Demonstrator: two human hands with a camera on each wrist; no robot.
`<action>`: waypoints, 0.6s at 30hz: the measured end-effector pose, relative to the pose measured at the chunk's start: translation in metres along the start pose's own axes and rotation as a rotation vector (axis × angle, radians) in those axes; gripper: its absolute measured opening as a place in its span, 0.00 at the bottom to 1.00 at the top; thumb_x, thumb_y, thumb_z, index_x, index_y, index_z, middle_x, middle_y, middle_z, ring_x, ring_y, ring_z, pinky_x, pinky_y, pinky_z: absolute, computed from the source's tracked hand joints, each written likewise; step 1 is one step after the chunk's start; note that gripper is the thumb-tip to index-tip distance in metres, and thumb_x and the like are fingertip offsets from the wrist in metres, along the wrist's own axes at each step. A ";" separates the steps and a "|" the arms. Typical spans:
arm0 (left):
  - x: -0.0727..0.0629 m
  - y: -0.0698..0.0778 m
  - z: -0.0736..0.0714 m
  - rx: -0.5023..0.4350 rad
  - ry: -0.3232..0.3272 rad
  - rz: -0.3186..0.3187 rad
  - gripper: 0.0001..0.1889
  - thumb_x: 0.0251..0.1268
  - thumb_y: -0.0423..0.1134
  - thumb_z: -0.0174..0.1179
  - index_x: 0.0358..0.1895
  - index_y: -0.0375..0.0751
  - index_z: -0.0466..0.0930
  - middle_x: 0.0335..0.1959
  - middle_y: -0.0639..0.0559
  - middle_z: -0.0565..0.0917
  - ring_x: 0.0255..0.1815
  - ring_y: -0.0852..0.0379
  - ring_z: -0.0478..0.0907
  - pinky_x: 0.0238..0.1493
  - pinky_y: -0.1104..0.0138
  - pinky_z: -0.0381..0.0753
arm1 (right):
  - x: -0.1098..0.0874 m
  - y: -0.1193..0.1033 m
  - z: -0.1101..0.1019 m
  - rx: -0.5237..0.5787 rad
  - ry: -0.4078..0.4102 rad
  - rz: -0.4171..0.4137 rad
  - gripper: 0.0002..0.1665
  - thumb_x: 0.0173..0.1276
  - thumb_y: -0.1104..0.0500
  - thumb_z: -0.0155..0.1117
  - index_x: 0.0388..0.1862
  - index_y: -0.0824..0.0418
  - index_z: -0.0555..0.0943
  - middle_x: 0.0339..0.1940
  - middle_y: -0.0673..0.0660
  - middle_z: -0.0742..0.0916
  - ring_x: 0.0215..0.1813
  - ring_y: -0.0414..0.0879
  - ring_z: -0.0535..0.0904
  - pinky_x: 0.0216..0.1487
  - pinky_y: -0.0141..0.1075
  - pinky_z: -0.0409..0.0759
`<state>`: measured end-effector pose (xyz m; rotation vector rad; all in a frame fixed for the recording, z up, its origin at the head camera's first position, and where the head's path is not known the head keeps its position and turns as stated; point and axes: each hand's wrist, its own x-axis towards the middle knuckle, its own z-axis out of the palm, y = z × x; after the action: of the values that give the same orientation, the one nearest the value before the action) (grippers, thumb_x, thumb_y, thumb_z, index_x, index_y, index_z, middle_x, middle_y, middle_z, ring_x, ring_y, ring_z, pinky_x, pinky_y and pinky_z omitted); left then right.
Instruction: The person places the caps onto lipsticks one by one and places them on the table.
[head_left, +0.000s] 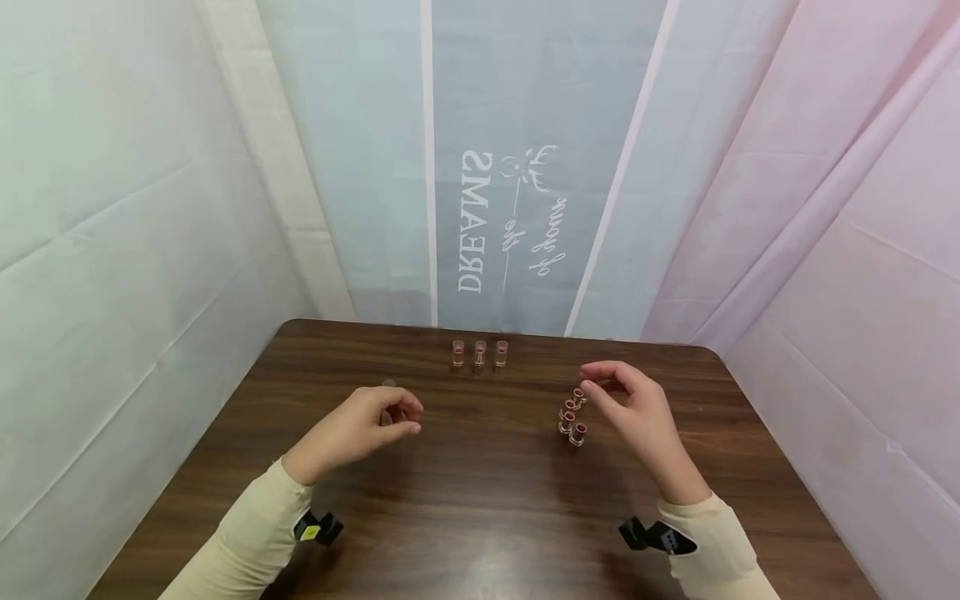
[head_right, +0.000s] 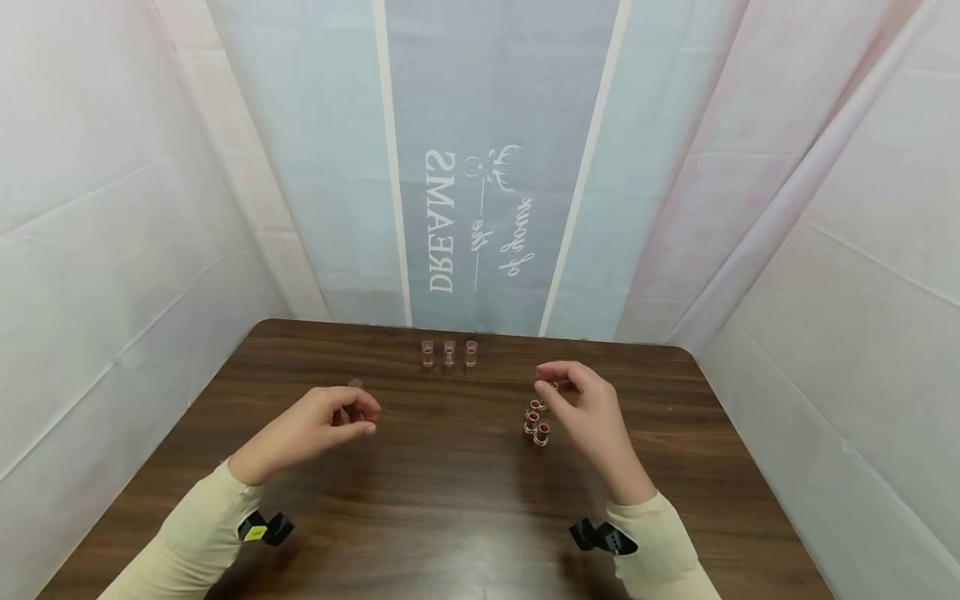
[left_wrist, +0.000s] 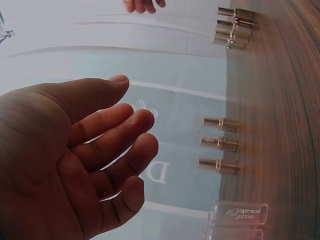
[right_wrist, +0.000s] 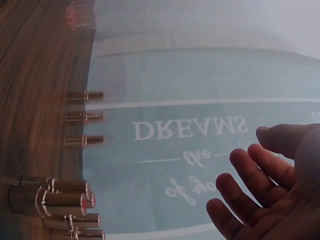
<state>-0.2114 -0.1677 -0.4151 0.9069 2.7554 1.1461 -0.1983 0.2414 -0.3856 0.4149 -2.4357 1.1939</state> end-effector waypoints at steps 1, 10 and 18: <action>0.000 0.000 0.000 -0.001 -0.001 0.003 0.07 0.69 0.44 0.69 0.47 0.55 0.84 0.37 0.66 0.83 0.37 0.65 0.80 0.38 0.68 0.81 | 0.000 0.001 -0.001 0.004 0.001 0.004 0.12 0.72 0.56 0.70 0.52 0.56 0.86 0.47 0.50 0.89 0.47 0.34 0.81 0.48 0.23 0.77; 0.000 -0.007 -0.003 -0.014 0.016 -0.007 0.07 0.69 0.45 0.68 0.47 0.55 0.84 0.37 0.66 0.84 0.36 0.65 0.80 0.36 0.68 0.81 | 0.000 0.009 -0.009 0.007 0.018 0.049 0.12 0.74 0.55 0.69 0.52 0.55 0.86 0.47 0.53 0.90 0.45 0.36 0.83 0.46 0.21 0.77; 0.003 -0.037 -0.020 -0.019 0.128 -0.103 0.09 0.72 0.43 0.66 0.51 0.50 0.83 0.38 0.57 0.86 0.35 0.57 0.82 0.37 0.65 0.83 | 0.003 0.017 -0.008 0.012 0.003 0.043 0.12 0.75 0.56 0.67 0.54 0.58 0.85 0.48 0.56 0.89 0.46 0.38 0.83 0.46 0.21 0.78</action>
<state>-0.2372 -0.1996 -0.4244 0.7043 2.8473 1.2522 -0.2063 0.2575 -0.3915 0.3654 -2.4481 1.2264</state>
